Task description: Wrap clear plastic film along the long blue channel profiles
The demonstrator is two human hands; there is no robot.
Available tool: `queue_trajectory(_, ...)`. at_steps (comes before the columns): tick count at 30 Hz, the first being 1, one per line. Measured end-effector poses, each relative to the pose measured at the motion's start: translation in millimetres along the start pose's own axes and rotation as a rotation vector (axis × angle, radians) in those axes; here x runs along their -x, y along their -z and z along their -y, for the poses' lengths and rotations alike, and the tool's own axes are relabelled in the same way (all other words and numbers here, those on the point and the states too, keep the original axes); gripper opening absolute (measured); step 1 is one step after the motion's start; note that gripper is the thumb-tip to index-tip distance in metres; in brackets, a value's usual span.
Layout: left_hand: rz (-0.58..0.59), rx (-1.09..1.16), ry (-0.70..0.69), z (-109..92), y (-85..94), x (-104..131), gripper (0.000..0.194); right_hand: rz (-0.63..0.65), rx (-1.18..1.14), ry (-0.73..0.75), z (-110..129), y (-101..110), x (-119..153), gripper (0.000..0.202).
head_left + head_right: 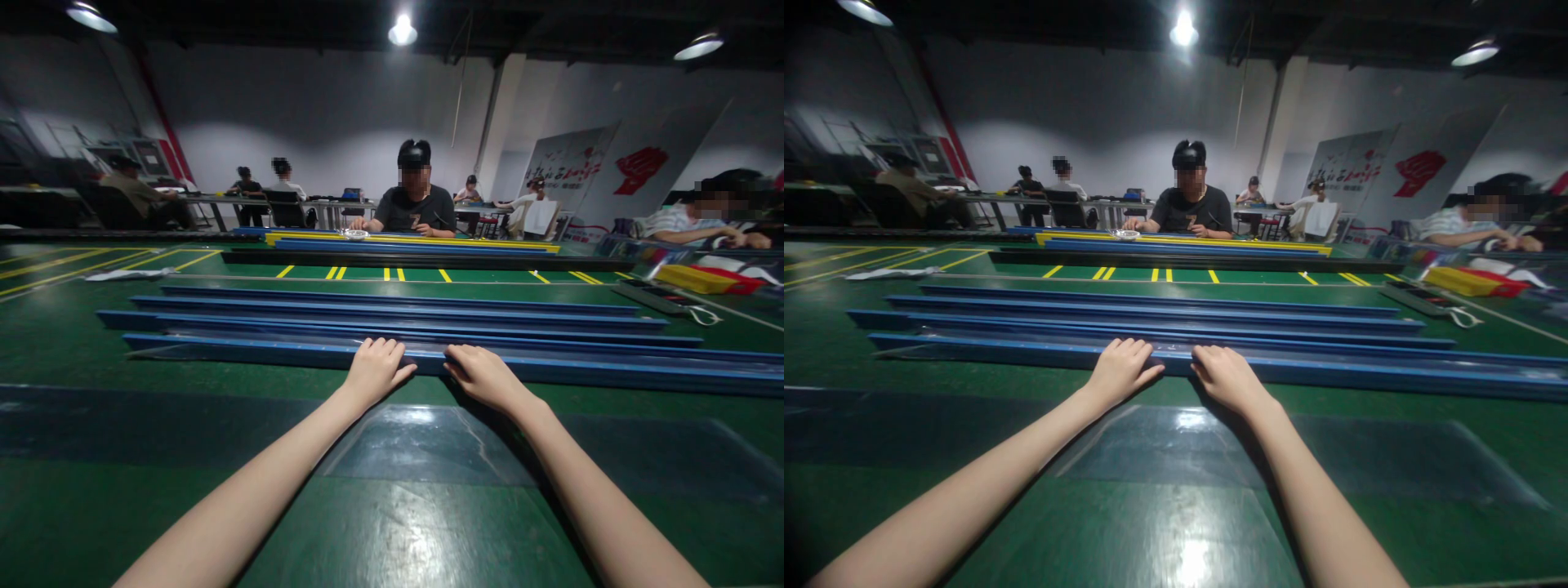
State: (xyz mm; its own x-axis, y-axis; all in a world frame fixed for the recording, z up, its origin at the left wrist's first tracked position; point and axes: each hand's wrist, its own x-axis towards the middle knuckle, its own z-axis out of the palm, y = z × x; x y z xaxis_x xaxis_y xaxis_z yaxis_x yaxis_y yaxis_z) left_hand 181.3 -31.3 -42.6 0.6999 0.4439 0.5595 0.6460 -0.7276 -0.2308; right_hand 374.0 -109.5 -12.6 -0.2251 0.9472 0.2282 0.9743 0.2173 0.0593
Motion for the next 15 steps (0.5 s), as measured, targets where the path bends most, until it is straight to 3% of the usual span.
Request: queue_trajectory(15,0.033,0.049,0.014,-0.2,2.8,0.0,0.033,0.000,-0.015,0.004,0.8,1.1,0.6,0.018)
